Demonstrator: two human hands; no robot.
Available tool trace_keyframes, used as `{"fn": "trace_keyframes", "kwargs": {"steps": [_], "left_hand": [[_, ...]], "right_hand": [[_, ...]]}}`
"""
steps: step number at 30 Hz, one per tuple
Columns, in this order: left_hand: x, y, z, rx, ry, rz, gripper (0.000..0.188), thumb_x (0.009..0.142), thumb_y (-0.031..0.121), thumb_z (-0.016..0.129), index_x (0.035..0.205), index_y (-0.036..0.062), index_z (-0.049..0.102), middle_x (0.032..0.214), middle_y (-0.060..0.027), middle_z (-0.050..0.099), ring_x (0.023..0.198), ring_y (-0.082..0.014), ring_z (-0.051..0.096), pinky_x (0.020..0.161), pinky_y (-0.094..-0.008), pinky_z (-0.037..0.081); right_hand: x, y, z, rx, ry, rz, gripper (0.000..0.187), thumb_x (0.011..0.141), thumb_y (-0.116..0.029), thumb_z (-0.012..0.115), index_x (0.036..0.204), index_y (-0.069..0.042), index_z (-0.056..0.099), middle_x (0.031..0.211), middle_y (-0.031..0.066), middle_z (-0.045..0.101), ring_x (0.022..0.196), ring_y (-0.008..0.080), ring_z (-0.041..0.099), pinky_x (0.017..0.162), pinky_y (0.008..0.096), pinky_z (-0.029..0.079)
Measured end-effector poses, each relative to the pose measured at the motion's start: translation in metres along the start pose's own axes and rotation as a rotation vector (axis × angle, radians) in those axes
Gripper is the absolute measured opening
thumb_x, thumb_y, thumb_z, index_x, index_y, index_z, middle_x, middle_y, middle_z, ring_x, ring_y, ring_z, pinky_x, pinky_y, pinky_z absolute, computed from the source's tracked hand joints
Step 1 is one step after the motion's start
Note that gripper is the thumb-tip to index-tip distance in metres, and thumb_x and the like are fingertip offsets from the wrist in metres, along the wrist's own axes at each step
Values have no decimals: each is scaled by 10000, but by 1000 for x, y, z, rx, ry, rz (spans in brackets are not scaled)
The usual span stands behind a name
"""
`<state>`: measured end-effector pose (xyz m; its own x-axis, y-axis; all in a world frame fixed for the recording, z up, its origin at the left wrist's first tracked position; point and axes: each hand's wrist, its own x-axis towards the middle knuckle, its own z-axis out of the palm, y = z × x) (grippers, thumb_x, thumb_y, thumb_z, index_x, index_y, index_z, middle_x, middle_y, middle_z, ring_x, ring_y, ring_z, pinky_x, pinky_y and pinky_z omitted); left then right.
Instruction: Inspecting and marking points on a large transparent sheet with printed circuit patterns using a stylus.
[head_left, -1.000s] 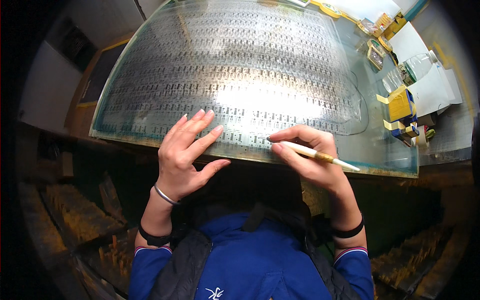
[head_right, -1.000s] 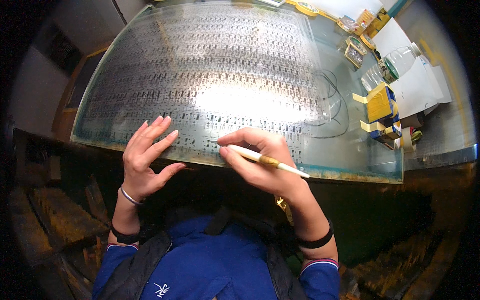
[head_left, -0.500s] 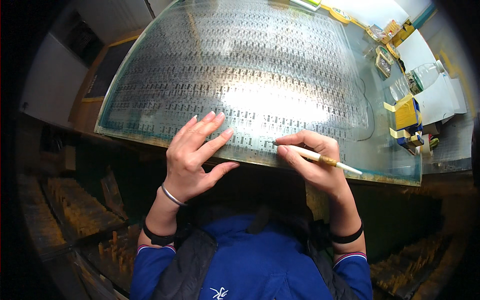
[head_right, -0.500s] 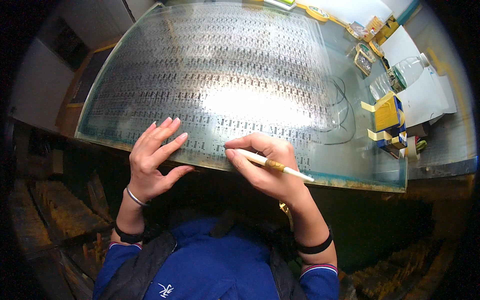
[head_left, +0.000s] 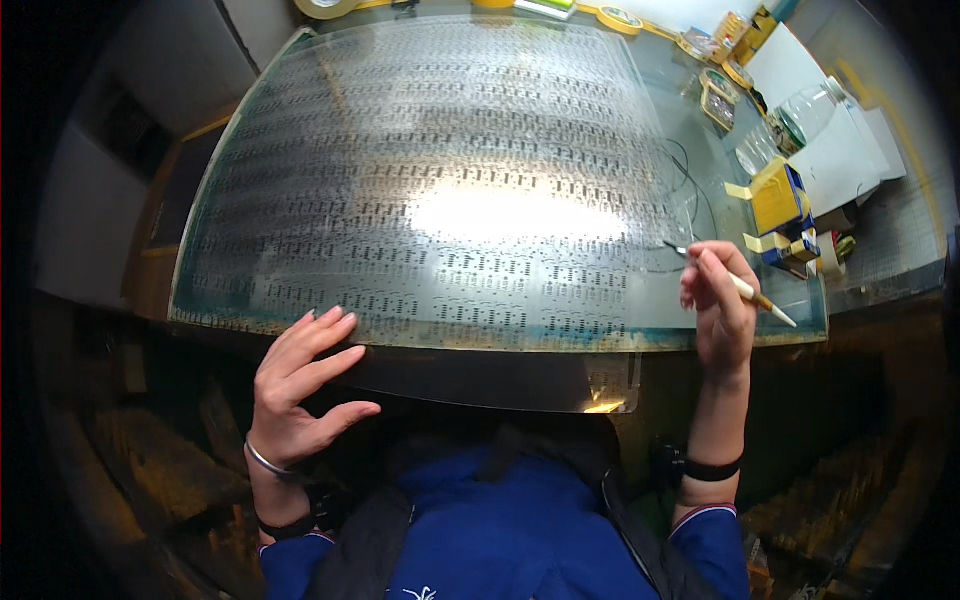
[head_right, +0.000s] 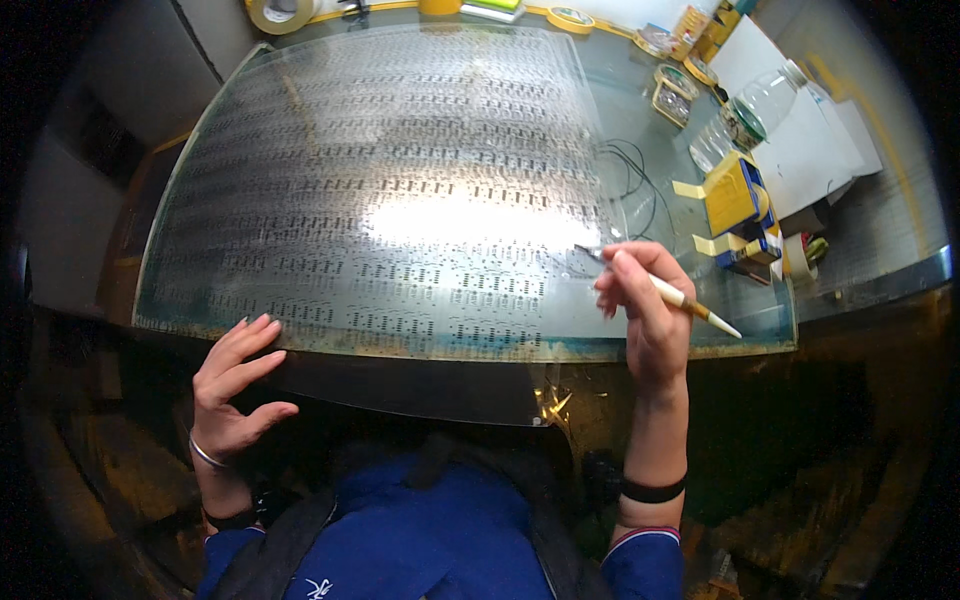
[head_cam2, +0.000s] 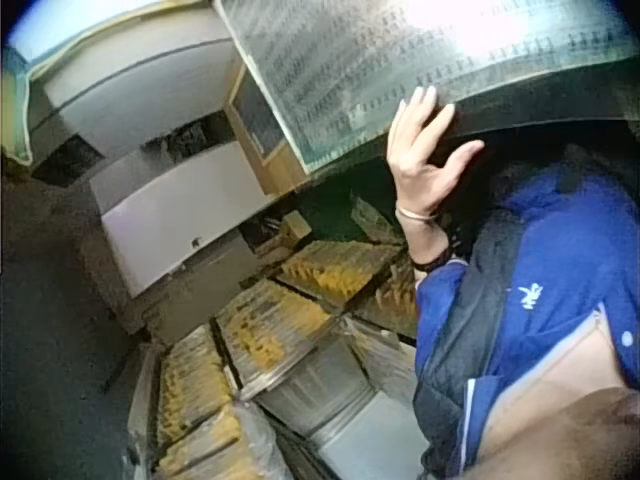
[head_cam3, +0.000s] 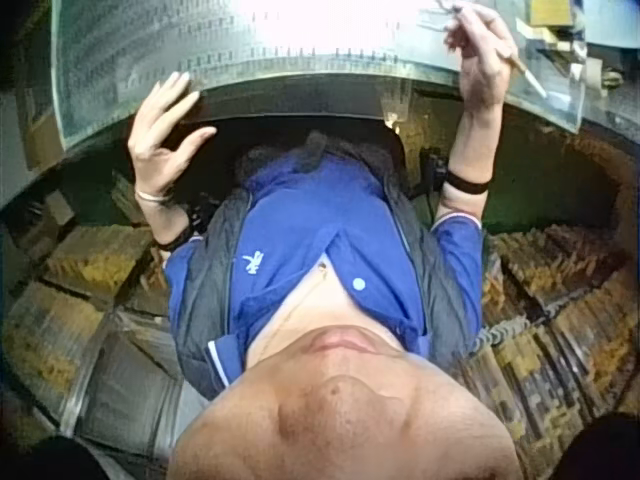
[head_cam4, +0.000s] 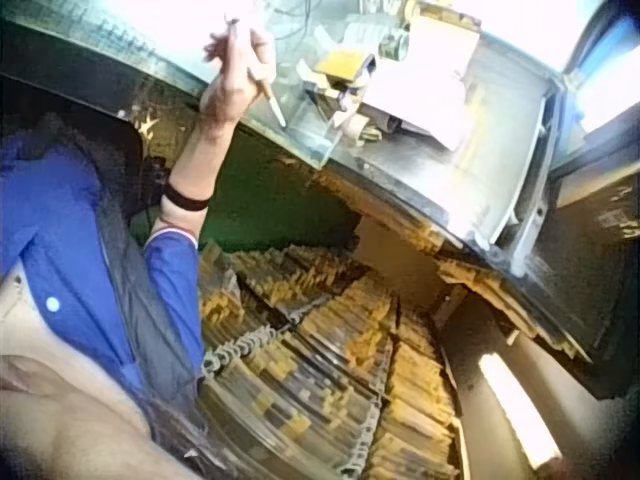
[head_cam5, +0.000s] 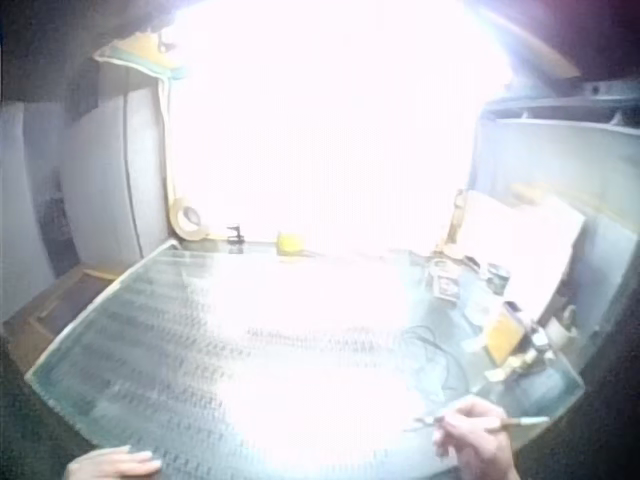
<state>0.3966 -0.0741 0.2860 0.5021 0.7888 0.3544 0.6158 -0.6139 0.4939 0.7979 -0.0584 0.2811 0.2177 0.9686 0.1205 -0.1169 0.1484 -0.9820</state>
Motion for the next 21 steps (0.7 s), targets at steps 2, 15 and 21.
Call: {"fn": "trace_keyframes", "kwargs": {"steps": [2,15,21], "left_hand": [[0,1,0,-31,43,-13,513,582,237,845,1022,29,683,1175,-170,623,1168,-337,551,997,-444,407],[25,3,18,72,-14,73,684,601,286,849,1172,2,603,1245,-193,577,1206,-323,526,1049,-489,346],[23,0,18,-1,-21,51,607,605,238,848,1122,2,635,1168,-168,630,1162,-314,563,1056,-493,338]], "right_hand": [[5,10,-4,-19,84,13,173,881,-144,618,949,14,629,733,78,637,618,114,580,557,222,445],[0,16,-4,-68,70,-73,166,875,-121,642,960,21,639,756,88,659,634,109,604,575,219,477],[-1,16,-6,-84,59,-83,167,873,-125,645,952,22,640,754,92,662,639,111,613,573,221,482]]}}
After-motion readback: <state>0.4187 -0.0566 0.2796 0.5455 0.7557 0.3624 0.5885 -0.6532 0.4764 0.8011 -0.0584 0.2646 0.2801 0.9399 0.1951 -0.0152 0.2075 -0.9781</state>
